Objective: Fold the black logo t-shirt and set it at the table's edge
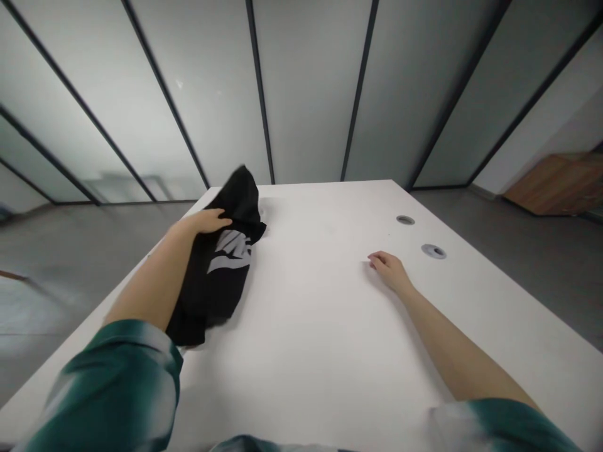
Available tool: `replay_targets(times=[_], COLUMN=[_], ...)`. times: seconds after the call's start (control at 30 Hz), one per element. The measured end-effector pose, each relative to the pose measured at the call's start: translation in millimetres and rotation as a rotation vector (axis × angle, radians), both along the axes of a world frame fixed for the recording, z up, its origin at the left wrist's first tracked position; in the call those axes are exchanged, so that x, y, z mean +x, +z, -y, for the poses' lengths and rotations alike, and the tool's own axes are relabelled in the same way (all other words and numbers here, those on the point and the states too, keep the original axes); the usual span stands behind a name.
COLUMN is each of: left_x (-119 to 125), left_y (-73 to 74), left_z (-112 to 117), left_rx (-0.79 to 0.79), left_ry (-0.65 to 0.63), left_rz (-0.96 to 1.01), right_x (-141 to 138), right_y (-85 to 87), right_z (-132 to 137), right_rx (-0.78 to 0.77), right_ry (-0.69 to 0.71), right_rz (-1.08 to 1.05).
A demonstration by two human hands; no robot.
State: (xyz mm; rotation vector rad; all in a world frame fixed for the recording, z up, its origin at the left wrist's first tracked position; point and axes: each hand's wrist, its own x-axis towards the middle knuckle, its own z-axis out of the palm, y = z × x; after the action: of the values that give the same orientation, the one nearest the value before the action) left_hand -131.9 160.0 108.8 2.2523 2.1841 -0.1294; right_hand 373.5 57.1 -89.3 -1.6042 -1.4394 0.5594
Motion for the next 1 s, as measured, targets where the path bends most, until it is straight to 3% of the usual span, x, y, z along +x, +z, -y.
replay_targets(times=[0.07, 0.17, 0.27, 0.37, 0.47, 0.53, 0.73, 0.8, 0.9, 1.0], left_x=[-4, -14, -22, -25, -27, -31, -63, -74, -74, -41], left_y=[-36.6, -76.3, -93.2, -96.4, -87.4, -71.3, 6.5, 25.9, 37.4, 24.6], left_z=[15, 51, 89, 113, 116, 110, 93, 92, 97, 107], left_rx=[-0.072, 0.063, 0.244, 0.280, 0.239, 0.234, 0.444, 0.411, 0.303, 0.449], left_ry=[0.023, 0.068, 0.157, 0.234, 0.226, 0.224, 0.289, 0.357, 0.442, 0.235], left_rz=[0.003, -0.014, -0.042, -0.061, -0.051, -0.003, 0.002, -0.035, -0.063, 0.085], right_x=[-1, -3, -3, -3, -4, -5, -7, -7, -6, -5], right_y=[1.1, 2.1, 2.7, 3.7, 5.6, 6.8, 7.4, 6.5, 3.9, 0.2], right_z=[1, 1, 0, -1, 0, 1, 2, 1, -1, -4], right_rx=[0.001, -0.008, -0.020, -0.030, -0.035, -0.033, -0.038, -0.031, -0.017, -0.022], right_ry=[0.009, 0.016, 0.010, 0.006, 0.007, 0.010, 0.006, 0.009, 0.013, 0.005], right_rz=[0.020, 0.034, 0.034, 0.045, 0.064, 0.074, 0.098, 0.110, 0.127, 0.113])
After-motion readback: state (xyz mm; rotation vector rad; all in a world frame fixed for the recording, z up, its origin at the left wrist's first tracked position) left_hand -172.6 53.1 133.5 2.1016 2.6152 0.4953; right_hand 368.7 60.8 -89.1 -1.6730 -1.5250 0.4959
